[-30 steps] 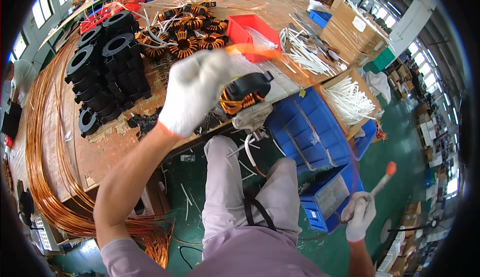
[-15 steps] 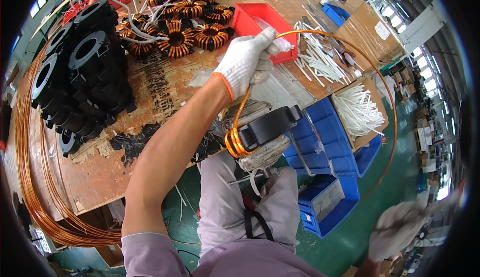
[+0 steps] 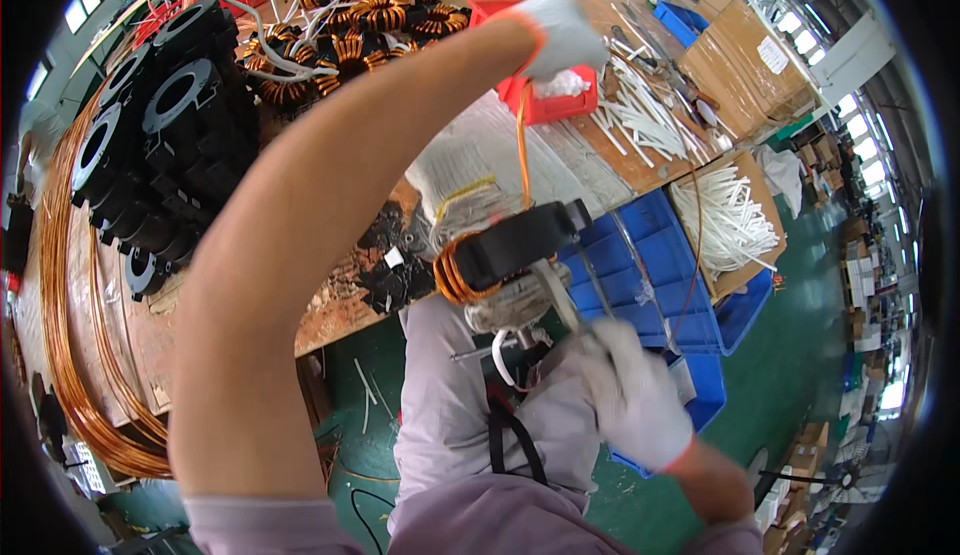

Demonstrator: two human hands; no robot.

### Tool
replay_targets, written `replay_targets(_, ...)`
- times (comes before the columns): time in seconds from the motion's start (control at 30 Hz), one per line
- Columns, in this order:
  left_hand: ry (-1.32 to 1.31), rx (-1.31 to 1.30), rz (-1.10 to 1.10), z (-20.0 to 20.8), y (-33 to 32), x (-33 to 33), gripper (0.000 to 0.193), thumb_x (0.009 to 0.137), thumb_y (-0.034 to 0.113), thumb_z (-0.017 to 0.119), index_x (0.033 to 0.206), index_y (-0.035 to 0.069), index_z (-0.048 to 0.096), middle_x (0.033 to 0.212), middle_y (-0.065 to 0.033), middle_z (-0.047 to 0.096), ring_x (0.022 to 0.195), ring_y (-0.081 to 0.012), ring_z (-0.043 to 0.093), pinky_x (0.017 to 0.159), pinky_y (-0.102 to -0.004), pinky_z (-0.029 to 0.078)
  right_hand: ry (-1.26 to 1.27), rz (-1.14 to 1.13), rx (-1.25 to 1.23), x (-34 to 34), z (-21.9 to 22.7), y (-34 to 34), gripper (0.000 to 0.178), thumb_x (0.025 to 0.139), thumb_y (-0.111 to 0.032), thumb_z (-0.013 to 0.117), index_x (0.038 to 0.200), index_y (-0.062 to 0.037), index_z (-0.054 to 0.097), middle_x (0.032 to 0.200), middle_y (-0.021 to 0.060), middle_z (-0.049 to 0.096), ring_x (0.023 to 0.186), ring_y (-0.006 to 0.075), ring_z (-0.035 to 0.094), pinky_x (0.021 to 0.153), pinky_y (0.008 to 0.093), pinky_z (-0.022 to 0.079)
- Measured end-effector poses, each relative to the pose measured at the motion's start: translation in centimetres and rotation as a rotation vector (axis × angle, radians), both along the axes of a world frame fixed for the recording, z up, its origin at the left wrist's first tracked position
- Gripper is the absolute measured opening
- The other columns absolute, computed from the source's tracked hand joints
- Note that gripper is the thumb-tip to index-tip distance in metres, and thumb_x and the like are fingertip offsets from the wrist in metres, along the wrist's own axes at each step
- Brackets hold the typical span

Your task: Assembling electrical components by wrapping copper wire around magnetic cores and securing them with zip ties and tape.

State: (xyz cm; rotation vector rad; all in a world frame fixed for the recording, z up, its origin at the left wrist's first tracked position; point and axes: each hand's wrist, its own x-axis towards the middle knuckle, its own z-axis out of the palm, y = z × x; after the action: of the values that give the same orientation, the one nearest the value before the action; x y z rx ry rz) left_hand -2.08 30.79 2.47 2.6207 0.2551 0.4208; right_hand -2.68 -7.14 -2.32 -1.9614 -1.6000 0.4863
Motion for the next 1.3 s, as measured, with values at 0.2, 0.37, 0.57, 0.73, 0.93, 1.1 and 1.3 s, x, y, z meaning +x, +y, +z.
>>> replay_targets(0.2,0.077,0.421,0.069,6.3,-9.4,8.3,0.042,0.082,0.034,0.071,0.108,0.002,0.083,0.108,-0.0264,0.079,0.098,-0.0384,0.078,0.086,-0.0482,0.062,0.334,-0.319,-0.405,-2.5,-7.5,-25.4,0.013,0.101,-0.014,0.062,0.104,-0.0018,0.065,0.074,0.0143,0.069,0.062,0.0240,0.069,0.058,0.0405,0.053)
replay_targets(0.37,-0.182,0.216,0.383,8.6,-6.1,4.2,0.047,0.096,0.048,0.078,0.082,0.003,0.075,0.076,-0.0107,0.069,0.068,-0.0226,0.069,0.058,-0.0408,0.055,0.059,-0.442,-0.421,-4.8,-25.5,-56.1,0.021,0.102,-0.021,0.065,0.105,0.0004,0.067,0.078,0.0169,0.070,0.065,0.0357,0.070,0.060,0.0459,0.055)
replay_targets(0.57,-0.163,-0.314,0.514,3.2,-10.2,-8.0,0.042,0.106,0.041,0.065,0.100,0.000,0.075,0.086,-0.0088,0.072,0.083,-0.0196,0.071,0.076,-0.0350,0.058,0.060,-0.641,-1.214,-12.0,-26.7,-72.0,0.066,0.106,-0.067,0.047,0.115,-0.0077,0.075,0.110,0.0279,0.076,0.098,0.0523,0.072,0.080,0.0639,0.056)
replay_targets(0.73,-0.406,-1.013,0.454,-8.3,-15.1,-18.9,0.058,0.115,0.046,0.051,0.128,-0.006,0.073,0.110,-0.0111,0.079,0.103,-0.0179,0.070,0.101,-0.0329,0.051,-0.053,-0.901,-0.624,-0.4,-31.7,-70.5,0.026,0.102,-0.023,0.067,0.111,0.0012,0.067,0.083,0.0190,0.069,0.075,0.0358,0.071,0.070,0.0468,0.055)
replay_targets(0.93,-0.839,-1.248,0.164,-11.4,-18.1,-19.1,0.048,0.114,0.023,0.052,0.148,-0.010,0.057,0.149,-0.0176,0.065,0.139,-0.0258,0.060,0.123,-0.0397,0.041,0.291,-0.725,0.090,9.3,-18.2,-22.8,0.020,0.104,-0.011,0.068,0.118,0.0039,0.069,0.105,0.0107,0.074,0.094,0.0182,0.070,0.086,0.0346,0.056)
replay_targets(1.1,-0.909,-1.243,0.169,-11.6,-18.3,-18.4,0.047,0.113,0.020,0.054,0.147,-0.011,0.058,0.140,-0.0154,0.070,0.129,-0.0213,0.065,0.116,-0.0361,0.047,0.319,-0.169,0.363,4.6,-9.7,-4.6,0.023,0.104,-0.017,0.074,0.118,0.0008,0.070,0.102,0.0105,0.077,0.086,0.0150,0.074,0.079,0.0317,0.059)
replay_targets(1.3,-0.729,-0.978,0.395,-12.0,-17.0,-19.8,0.045,0.101,0.004,0.048,0.141,-0.006,0.066,0.123,-0.0155,0.074,0.106,-0.0176,0.074,0.095,-0.0315,0.057,1.211,-0.194,-0.045,-1.1,-1.5,-5.4,0.013,0.106,-0.009,0.069,0.109,0.0031,0.065,0.063,-0.0005,0.053,0.046,0.0051,0.044,0.041,0.0270,0.033)
